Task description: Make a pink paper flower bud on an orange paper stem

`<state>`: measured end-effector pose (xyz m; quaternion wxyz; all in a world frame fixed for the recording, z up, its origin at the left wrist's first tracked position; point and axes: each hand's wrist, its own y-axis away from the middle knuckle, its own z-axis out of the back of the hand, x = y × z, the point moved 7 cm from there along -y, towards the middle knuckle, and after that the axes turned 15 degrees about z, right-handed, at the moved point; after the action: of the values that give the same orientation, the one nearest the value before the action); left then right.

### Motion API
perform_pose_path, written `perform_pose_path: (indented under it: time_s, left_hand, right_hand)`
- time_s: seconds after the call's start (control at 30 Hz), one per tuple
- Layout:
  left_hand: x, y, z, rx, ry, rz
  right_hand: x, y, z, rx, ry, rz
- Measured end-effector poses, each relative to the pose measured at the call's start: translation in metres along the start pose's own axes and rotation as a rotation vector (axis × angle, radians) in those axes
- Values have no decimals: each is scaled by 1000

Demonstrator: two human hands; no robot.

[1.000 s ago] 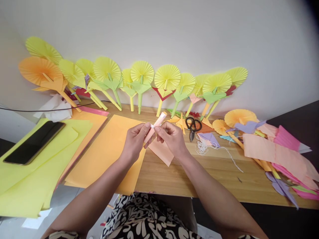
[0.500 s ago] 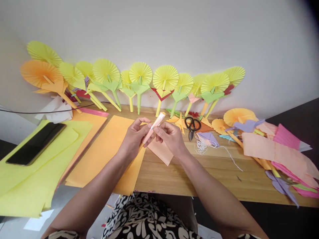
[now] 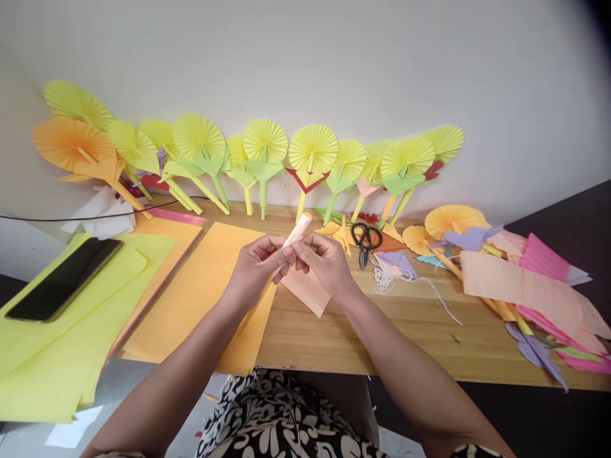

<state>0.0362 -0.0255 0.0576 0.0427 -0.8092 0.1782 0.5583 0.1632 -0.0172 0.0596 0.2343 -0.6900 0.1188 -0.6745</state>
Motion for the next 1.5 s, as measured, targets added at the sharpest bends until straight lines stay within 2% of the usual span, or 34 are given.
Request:
perform_pose_path:
  time_s: [0.27,0.5,0.77,0.93,1.27,1.5]
  left_hand:
    - [1,-3,7,56,45,108]
    - [2,-4,6,67,-5,169]
    - [8,-6,7,82,-4,228]
    - [9,-7,7,78,19,221]
    - [11,-8,7,120,33,224]
    - [13,-8,5,143,41,232]
  right_hand:
    - [6,-1,3,58,100,-5]
    - [17,-4,9,111,289,58]
    - [15,-4,13,106,396,76]
    - [16,-5,13,117,359,65]
    - [9,-5,11,155,245,-62]
    - [11,-7,10,207,287,-9]
